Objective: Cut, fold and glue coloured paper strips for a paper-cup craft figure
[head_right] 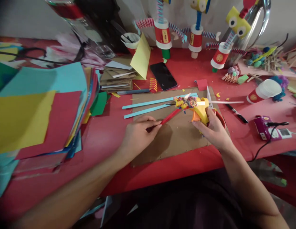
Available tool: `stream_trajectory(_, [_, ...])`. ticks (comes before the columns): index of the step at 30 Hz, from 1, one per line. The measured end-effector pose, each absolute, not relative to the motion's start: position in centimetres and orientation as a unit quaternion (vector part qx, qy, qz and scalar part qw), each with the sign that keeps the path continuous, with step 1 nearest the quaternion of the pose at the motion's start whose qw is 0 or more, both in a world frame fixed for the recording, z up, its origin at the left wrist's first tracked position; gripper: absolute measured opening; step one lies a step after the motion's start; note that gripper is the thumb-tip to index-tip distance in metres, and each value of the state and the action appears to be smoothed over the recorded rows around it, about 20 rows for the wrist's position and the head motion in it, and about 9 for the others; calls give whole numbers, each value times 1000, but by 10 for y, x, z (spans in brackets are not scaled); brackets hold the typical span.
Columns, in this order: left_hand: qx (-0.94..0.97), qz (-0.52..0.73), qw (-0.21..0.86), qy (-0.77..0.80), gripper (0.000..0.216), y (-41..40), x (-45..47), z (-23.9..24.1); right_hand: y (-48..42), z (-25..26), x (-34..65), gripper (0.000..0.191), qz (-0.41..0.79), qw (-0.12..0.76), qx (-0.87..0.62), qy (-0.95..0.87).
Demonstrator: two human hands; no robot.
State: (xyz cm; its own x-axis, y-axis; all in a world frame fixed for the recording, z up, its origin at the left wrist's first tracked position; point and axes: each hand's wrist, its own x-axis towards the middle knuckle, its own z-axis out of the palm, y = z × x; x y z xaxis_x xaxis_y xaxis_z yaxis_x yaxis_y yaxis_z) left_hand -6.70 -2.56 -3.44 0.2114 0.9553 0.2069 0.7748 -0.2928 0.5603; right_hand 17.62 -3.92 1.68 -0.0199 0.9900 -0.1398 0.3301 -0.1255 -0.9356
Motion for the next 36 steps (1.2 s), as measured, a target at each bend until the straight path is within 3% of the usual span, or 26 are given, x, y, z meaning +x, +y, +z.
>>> stream_trajectory(6, [764, 244, 174, 571, 19, -27, -67, -32, -46, 2, 169, 26, 418, 378, -633, -531])
stream_trajectory(12, [741, 246, 213, 587, 17, -28, -67, -27, -36, 3, 170, 28, 551, 378, -544, -508])
stream_trajectory(22, [734, 257, 235, 583, 15, -26, -69, -26, -57, -15, 169, 32, 448, 425, -555, -557])
stream_trajectory(36, [752, 259, 223, 564, 17, -26, -70, -28, -68, -14, 150, 22, 299, 274, -633, -660])
